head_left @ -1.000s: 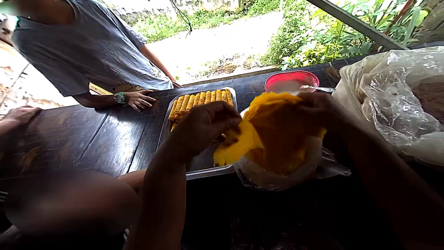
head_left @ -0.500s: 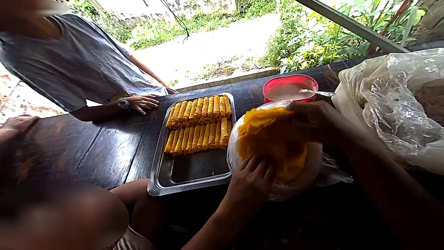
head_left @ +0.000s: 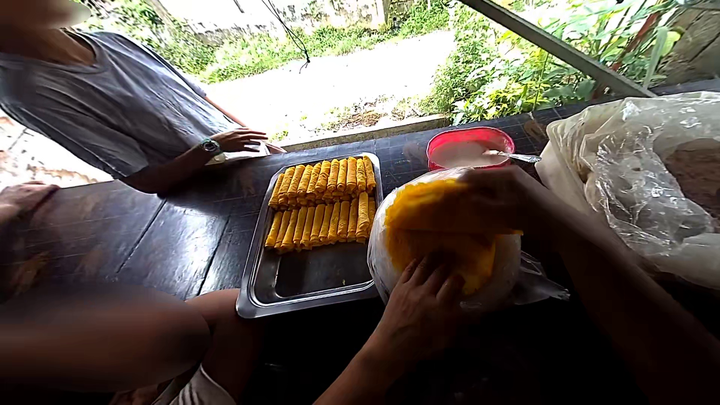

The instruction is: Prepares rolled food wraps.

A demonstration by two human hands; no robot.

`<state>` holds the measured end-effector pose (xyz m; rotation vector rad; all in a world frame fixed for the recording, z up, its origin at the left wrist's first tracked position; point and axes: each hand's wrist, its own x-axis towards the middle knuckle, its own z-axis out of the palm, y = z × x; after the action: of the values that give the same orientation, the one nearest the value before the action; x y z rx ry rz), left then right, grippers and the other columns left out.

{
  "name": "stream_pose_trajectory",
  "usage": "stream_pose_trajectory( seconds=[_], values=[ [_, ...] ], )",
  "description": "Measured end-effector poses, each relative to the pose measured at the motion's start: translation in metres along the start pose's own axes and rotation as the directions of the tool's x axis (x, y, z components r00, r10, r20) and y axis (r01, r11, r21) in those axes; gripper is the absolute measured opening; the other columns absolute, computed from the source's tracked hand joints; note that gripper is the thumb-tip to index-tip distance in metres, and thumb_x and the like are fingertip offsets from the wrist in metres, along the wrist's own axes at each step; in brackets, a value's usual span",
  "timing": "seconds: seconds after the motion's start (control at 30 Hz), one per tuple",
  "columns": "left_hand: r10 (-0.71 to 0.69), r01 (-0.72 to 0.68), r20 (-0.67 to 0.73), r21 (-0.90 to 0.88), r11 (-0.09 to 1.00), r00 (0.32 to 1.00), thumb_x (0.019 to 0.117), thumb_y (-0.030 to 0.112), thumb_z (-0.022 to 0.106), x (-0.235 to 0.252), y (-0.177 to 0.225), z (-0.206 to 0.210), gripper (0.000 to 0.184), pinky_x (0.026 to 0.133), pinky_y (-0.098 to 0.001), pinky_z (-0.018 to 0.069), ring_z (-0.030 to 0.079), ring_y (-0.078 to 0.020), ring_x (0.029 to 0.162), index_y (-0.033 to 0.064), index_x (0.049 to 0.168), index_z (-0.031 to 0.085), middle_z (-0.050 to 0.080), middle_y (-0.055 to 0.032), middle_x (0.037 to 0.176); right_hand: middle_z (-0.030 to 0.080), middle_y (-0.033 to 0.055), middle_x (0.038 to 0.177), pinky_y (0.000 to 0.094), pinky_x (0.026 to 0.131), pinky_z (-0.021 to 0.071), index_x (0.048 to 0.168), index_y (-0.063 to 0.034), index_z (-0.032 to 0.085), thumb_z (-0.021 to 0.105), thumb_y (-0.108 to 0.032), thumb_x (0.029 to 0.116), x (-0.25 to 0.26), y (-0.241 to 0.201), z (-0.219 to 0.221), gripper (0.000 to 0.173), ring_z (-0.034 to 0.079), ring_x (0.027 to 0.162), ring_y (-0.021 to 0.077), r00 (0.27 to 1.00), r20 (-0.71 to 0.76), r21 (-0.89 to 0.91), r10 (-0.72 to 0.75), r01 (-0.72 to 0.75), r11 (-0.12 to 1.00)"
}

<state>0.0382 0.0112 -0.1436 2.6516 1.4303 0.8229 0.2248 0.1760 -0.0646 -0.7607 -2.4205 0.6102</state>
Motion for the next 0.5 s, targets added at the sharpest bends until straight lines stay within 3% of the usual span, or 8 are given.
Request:
stream_pose_trajectory(
  seconds=[0.03,0.1,0.17,0.23,0.3,0.37,0.43,0.5],
  values=[
    [0.036,-0.035,0.003,-0.082,0.996,0.999,0.0990,0.056,0.056,-0.003,-0.001,-0.009,0.048,0.111,-0.0476,0.0468,0.056,-0.0326,0.136,0.0125,0.117,0.064,0.067,-0.0108,0.135,0.065,-0.0012,0.076,0.0355,0.059,0.0543,0.096,-0.0117,0.072,0.062,-0.022,0.0917,-0.016,-0.005,0.006,0.015,0.063,0.067,0.0104,0.999,-0.021,-0.016,-0.043,0.043,0.999],
    [0.108,-0.120,-0.070,-0.214,0.969,0.992,0.1018,0.054,0.054,-0.007,-0.001,-0.026,0.044,0.110,-0.0403,0.0483,0.058,-0.0249,0.132,0.0136,0.118,0.063,0.069,-0.0069,0.128,0.075,0.0036,0.100,0.0418,0.081,0.0610,0.110,-0.0118,0.076,0.066,-0.035,0.0935,-0.053,-0.010,0.023,0.030,0.072,0.093,0.0176,0.992,-0.037,-0.082,-0.120,0.117,0.990],
    [0.111,-0.159,-0.192,-0.256,0.953,0.975,0.1054,0.040,0.055,-0.009,-0.001,-0.040,0.028,0.104,-0.0324,0.0506,0.065,-0.0164,0.120,0.0146,0.102,0.067,0.074,-0.0015,0.112,0.073,0.0077,0.124,0.0473,0.103,0.0529,0.120,-0.0114,0.073,0.058,-0.053,0.0980,-0.085,-0.011,0.044,0.050,0.066,0.122,0.0273,0.982,-0.026,-0.192,-0.187,0.178,0.965],
    [0.053,-0.119,-0.273,-0.230,0.966,0.961,0.1065,0.032,0.055,-0.003,-0.008,-0.048,0.024,0.100,-0.0290,0.0519,0.067,-0.0137,0.113,0.0137,0.097,0.067,0.074,-0.0016,0.106,0.067,0.0079,0.136,0.0510,0.112,0.0447,0.118,-0.0106,0.071,0.048,-0.061,0.1008,-0.103,-0.010,0.056,0.058,0.059,0.133,0.0302,0.975,-0.039,-0.270,-0.221,0.202,0.941],
    [-0.013,-0.025,-0.249,-0.149,0.989,0.968,0.1046,0.037,0.058,0.009,-0.022,-0.053,0.027,0.105,-0.0311,0.0498,0.063,-0.0160,0.120,0.0115,0.112,0.066,0.071,-0.0059,0.117,0.067,0.0068,0.137,0.0503,0.114,0.0422,0.118,-0.0103,0.071,0.046,-0.053,0.1049,-0.109,-0.010,0.062,0.051,0.059,0.133,0.0282,0.964,-0.088,-0.299,-0.250,0.214,0.930],
    [-0.048,0.042,-0.108,-0.057,0.997,0.993,0.0983,0.043,0.064,0.021,-0.034,-0.053,0.045,0.111,-0.0436,0.0435,0.054,-0.0244,0.135,0.0111,0.130,0.064,0.064,-0.0098,0.134,0.070,0.0068,0.132,0.0454,0.114,0.0436,0.116,-0.0097,0.071,0.046,-0.038,0.1080,-0.106,-0.011,0.063,0.039,0.062,0.129,0.0247,0.950,-0.164,-0.281,-0.266,0.214,0.936],
    [-0.022,0.021,-0.038,-0.029,0.999,0.999,0.0936,0.036,0.068,0.034,-0.042,-0.048,0.041,0.109,-0.0510,0.0430,0.055,-0.0278,0.135,0.0127,0.128,0.068,0.069,-0.0065,0.131,0.074,0.0069,0.121,0.0392,0.109,0.0488,0.109,-0.0095,0.073,0.050,-0.028,0.1073,-0.100,-0.011,0.061,0.030,0.067,0.120,0.0216,0.936,-0.249,-0.207,-0.249,0.199,0.958],
    [0.006,-0.011,-0.079,-0.068,0.998,0.997,0.0989,0.025,0.062,0.046,-0.045,-0.045,0.020,0.105,-0.0436,0.0468,0.065,-0.0197,0.120,0.0134,0.110,0.074,0.075,-0.0006,0.111,0.076,0.0074,0.109,0.0354,0.096,0.0558,0.101,-0.0090,0.073,0.056,-0.025,0.1040,-0.089,-0.012,0.058,0.024,0.071,0.107,0.0193,0.923,-0.337,-0.135,-0.185,0.147,0.980]
  ],
)
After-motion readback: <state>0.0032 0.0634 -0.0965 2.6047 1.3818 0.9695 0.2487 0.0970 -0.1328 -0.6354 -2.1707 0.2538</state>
